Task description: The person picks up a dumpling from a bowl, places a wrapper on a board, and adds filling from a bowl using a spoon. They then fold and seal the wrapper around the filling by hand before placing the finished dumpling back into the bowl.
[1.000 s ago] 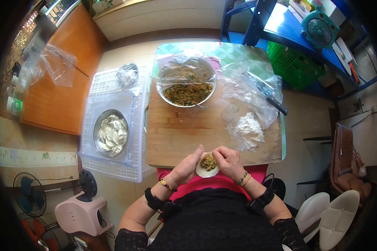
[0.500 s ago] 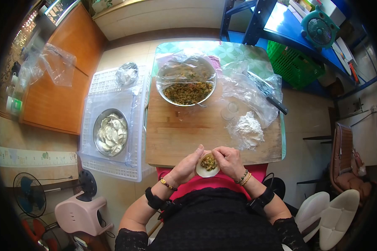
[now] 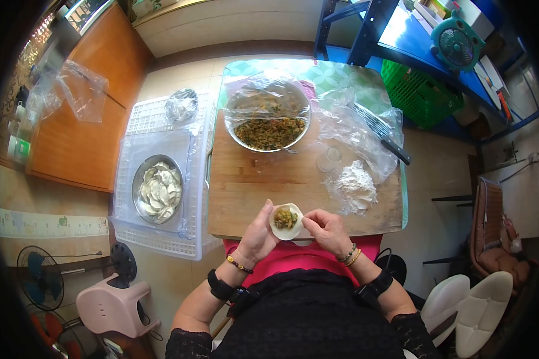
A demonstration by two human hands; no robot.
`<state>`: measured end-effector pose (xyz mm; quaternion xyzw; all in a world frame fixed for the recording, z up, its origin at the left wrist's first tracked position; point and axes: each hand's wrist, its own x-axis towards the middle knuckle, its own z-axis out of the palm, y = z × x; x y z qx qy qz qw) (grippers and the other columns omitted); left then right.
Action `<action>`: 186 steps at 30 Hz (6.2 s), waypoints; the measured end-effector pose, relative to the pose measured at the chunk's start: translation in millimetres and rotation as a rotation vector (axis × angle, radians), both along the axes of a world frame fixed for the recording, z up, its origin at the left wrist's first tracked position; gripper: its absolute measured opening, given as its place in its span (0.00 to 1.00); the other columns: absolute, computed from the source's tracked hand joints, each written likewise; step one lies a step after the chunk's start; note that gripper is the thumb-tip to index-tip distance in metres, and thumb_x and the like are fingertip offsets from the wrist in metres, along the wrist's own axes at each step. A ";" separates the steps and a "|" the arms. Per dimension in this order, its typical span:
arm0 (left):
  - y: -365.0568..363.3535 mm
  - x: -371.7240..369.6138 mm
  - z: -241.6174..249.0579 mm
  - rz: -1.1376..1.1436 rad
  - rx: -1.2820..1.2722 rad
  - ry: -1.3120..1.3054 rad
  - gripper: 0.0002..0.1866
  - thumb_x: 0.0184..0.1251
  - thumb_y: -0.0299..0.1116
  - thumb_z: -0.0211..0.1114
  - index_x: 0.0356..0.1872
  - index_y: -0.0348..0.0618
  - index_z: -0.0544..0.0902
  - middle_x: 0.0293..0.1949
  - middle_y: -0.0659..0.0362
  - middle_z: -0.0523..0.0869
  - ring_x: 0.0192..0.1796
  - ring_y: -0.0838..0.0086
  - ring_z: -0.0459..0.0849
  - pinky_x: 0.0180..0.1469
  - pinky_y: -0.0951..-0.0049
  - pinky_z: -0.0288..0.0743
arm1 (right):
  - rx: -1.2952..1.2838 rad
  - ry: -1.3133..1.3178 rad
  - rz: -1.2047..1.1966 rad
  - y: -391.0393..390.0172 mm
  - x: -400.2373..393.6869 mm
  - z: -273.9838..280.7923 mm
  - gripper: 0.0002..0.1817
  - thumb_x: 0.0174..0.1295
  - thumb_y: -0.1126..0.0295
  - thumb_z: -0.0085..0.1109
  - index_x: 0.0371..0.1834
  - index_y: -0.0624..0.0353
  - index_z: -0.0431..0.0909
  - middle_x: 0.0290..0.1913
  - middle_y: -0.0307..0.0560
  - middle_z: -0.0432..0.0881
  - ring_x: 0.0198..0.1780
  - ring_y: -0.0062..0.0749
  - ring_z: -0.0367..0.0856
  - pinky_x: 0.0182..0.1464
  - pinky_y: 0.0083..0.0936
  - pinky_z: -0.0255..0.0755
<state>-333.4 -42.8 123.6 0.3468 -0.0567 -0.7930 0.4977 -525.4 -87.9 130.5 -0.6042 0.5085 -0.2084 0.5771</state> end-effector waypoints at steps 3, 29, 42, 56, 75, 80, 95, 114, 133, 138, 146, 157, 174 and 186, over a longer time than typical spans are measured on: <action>1.2 -1.9 0.2 0.061 0.010 0.043 0.28 0.80 0.53 0.40 0.60 0.38 0.73 0.55 0.54 0.80 0.58 0.67 0.79 0.62 0.62 0.74 | 0.039 -0.073 -0.040 1.7 4.1 -2.4 0.10 0.64 0.66 0.63 0.39 0.63 0.82 0.29 0.39 0.85 0.30 0.16 0.79 0.33 0.19 0.74; 6.3 -4.3 -1.9 0.058 0.026 0.053 0.24 0.78 0.47 0.48 0.59 0.35 0.73 0.56 0.51 0.80 0.59 0.65 0.79 0.65 0.59 0.72 | 0.060 -0.091 -0.115 8.3 4.7 -23.5 0.08 0.61 0.69 0.64 0.37 0.63 0.80 0.28 0.38 0.83 0.27 0.14 0.78 0.30 0.17 0.74; 2.2 -0.2 -4.7 -0.170 -0.006 0.057 0.33 0.80 0.54 0.35 0.62 0.32 0.71 0.57 0.49 0.80 0.60 0.63 0.79 0.65 0.59 0.72 | -0.393 0.038 0.059 -9.8 5.5 9.3 0.13 0.57 0.66 0.67 0.41 0.62 0.81 0.36 0.48 0.83 0.36 0.33 0.82 0.37 0.28 0.76; -6.6 6.0 14.2 -0.244 0.017 0.075 0.35 0.79 0.58 0.33 0.62 0.33 0.68 0.58 0.48 0.78 0.60 0.62 0.80 0.62 0.56 0.77 | -0.050 -0.036 -0.006 -6.0 5.1 2.6 0.08 0.65 0.70 0.60 0.37 0.64 0.81 0.28 0.41 0.84 0.30 0.17 0.79 0.33 0.19 0.74; -3.2 -7.2 2.9 -0.299 -0.029 -0.169 0.34 0.80 0.56 0.31 0.64 0.35 0.69 0.59 0.53 0.78 0.61 0.68 0.78 0.64 0.64 0.73 | -0.480 0.070 0.184 -4.4 6.6 8.0 0.04 0.61 0.72 0.61 0.36 0.59 0.81 0.29 0.50 0.84 0.30 0.39 0.84 0.34 0.29 0.74; 0.9 -5.0 -0.8 -0.342 -0.122 -0.475 0.33 0.80 0.56 0.37 0.54 0.33 0.79 0.49 0.55 0.83 0.51 0.75 0.79 0.57 0.73 0.73 | -0.630 0.107 0.310 -8.3 4.8 7.8 0.03 0.60 0.72 0.61 0.34 0.57 0.79 0.29 0.48 0.82 0.33 0.43 0.82 0.40 0.33 0.70; -4.9 -6.4 7.3 -0.332 -0.013 -0.279 0.37 0.79 0.59 0.35 0.49 0.33 0.81 0.44 0.55 0.86 0.47 0.74 0.83 0.54 0.72 0.76 | -0.359 -0.006 0.211 -5.8 2.5 13.3 0.08 0.62 0.68 0.62 0.36 0.61 0.76 0.30 0.54 0.83 0.34 0.48 0.84 0.36 0.37 0.74; 1.6 -20.5 40.1 -0.380 0.072 -0.189 0.38 0.78 0.61 0.31 0.64 0.35 0.71 0.58 0.52 0.80 0.61 0.68 0.78 0.65 0.65 0.71 | -0.722 0.129 0.275 -9.2 1.4 15.5 0.08 0.63 0.65 0.60 0.29 0.54 0.81 0.25 0.41 0.83 0.28 0.38 0.81 0.41 0.31 0.65; 1.4 -11.2 17.9 -0.096 -0.052 -0.058 0.34 0.79 0.57 0.34 0.63 0.36 0.70 0.57 0.52 0.79 0.61 0.67 0.77 0.67 0.62 0.68 | -0.214 0.087 0.033 -9.3 1.0 20.5 0.10 0.63 0.66 0.61 0.36 0.63 0.84 0.30 0.46 0.85 0.32 0.29 0.83 0.38 0.26 0.73; 1.4 -7.0 10.8 -0.228 -0.025 -0.116 0.22 0.81 0.46 0.43 0.58 0.40 0.73 0.53 0.58 0.81 0.55 0.75 0.81 0.58 0.70 0.77 | -0.592 0.215 0.193 -12.2 -1.0 12.8 0.07 0.61 0.65 0.61 0.31 0.56 0.83 0.27 0.45 0.83 0.31 0.37 0.82 0.40 0.32 0.66; -4.9 -1.4 6.7 -0.046 0.063 0.006 0.16 0.79 0.39 0.48 0.56 0.39 0.74 0.52 0.56 0.81 0.54 0.71 0.82 0.58 0.65 0.79 | -0.861 0.133 0.112 -10.0 -9.0 33.5 0.18 0.52 0.72 0.67 0.48 0.55 0.79 0.48 0.52 0.81 0.50 0.45 0.78 0.54 0.37 0.69; -4.5 -4.3 23.2 -0.086 -0.042 -0.073 0.17 0.79 0.36 0.46 0.59 0.36 0.72 0.55 0.53 0.79 0.57 0.68 0.80 0.58 0.61 0.78 | -1.047 0.071 0.403 -1.5 -9.5 28.3 0.18 0.43 0.75 0.71 0.40 0.51 0.81 0.62 0.53 0.72 0.65 0.51 0.69 0.61 0.41 0.67; 6.5 -16.7 30.9 -0.308 -0.387 -0.457 0.23 0.68 0.30 0.65 0.61 0.37 0.71 0.55 0.58 0.79 0.56 0.76 0.79 0.60 0.73 0.74 | -0.474 -0.077 0.091 0.2 -13.7 26.5 0.06 0.55 0.73 0.68 0.33 0.59 0.80 0.58 0.54 0.77 0.62 0.46 0.74 0.63 0.36 0.67; 6.6 -13.3 39.1 -0.161 -0.262 -0.441 0.17 0.71 0.27 0.60 0.57 0.35 0.73 0.53 0.54 0.81 0.54 0.71 0.82 0.55 0.69 0.82 | -0.263 -0.157 0.120 -0.1 -19.9 24.1 0.26 0.54 0.63 0.73 0.54 0.61 0.78 0.49 0.48 0.82 0.50 0.33 0.80 0.53 0.29 0.74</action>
